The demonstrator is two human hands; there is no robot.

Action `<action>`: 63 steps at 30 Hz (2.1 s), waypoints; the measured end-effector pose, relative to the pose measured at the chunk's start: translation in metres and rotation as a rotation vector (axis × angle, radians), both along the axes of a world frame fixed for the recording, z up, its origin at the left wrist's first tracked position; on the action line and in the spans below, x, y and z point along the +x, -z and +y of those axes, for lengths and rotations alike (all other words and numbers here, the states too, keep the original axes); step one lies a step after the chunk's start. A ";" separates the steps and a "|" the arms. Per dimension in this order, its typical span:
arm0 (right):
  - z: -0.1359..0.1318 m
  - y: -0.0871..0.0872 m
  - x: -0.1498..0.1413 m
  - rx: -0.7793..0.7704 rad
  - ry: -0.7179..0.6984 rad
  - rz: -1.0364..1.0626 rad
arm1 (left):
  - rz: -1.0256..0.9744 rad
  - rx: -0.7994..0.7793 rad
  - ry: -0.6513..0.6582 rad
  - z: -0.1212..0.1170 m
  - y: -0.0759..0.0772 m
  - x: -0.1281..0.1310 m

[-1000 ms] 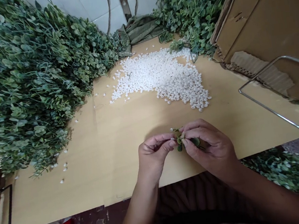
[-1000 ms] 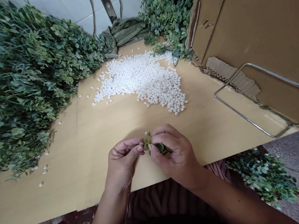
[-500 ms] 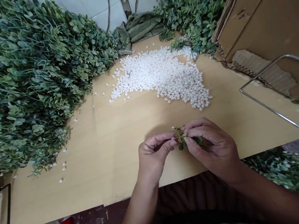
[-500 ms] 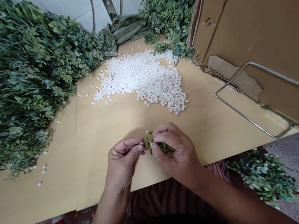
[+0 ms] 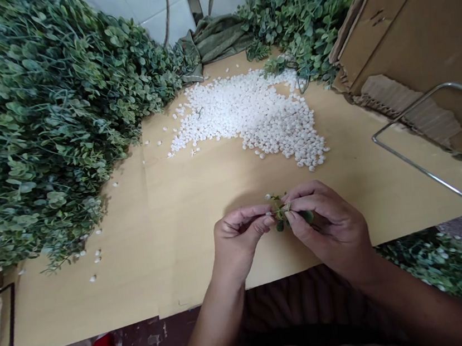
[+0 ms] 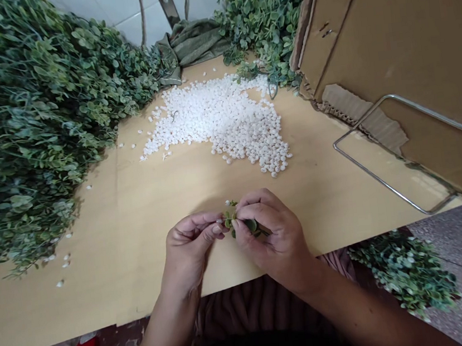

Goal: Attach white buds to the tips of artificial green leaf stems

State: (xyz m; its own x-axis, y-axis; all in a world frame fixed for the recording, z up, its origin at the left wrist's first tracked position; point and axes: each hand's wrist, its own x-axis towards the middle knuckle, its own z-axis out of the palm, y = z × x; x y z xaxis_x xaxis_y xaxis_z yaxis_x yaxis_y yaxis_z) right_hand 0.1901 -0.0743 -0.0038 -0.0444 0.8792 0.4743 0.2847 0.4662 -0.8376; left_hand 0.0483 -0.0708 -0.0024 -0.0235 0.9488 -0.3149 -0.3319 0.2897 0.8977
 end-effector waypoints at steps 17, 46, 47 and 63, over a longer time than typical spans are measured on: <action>0.000 0.002 0.000 -0.011 -0.013 0.005 | 0.045 0.021 -0.009 0.000 0.000 0.000; -0.001 0.002 0.001 -0.091 -0.160 -0.095 | 0.091 0.132 0.044 0.001 -0.002 -0.001; -0.001 0.001 0.001 -0.087 -0.155 -0.089 | 0.099 0.134 0.053 0.001 -0.002 -0.001; -0.003 0.005 -0.001 -0.045 -0.115 -0.015 | 0.106 0.125 0.100 0.001 -0.002 -0.001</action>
State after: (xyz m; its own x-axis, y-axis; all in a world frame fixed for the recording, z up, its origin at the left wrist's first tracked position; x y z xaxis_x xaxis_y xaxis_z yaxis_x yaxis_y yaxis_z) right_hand 0.1886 -0.0768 -0.0090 -0.1534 0.8883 0.4328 0.2441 0.4585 -0.8545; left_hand 0.0477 -0.0702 -0.0006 0.0465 0.9798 -0.1947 -0.2082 0.2002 0.9574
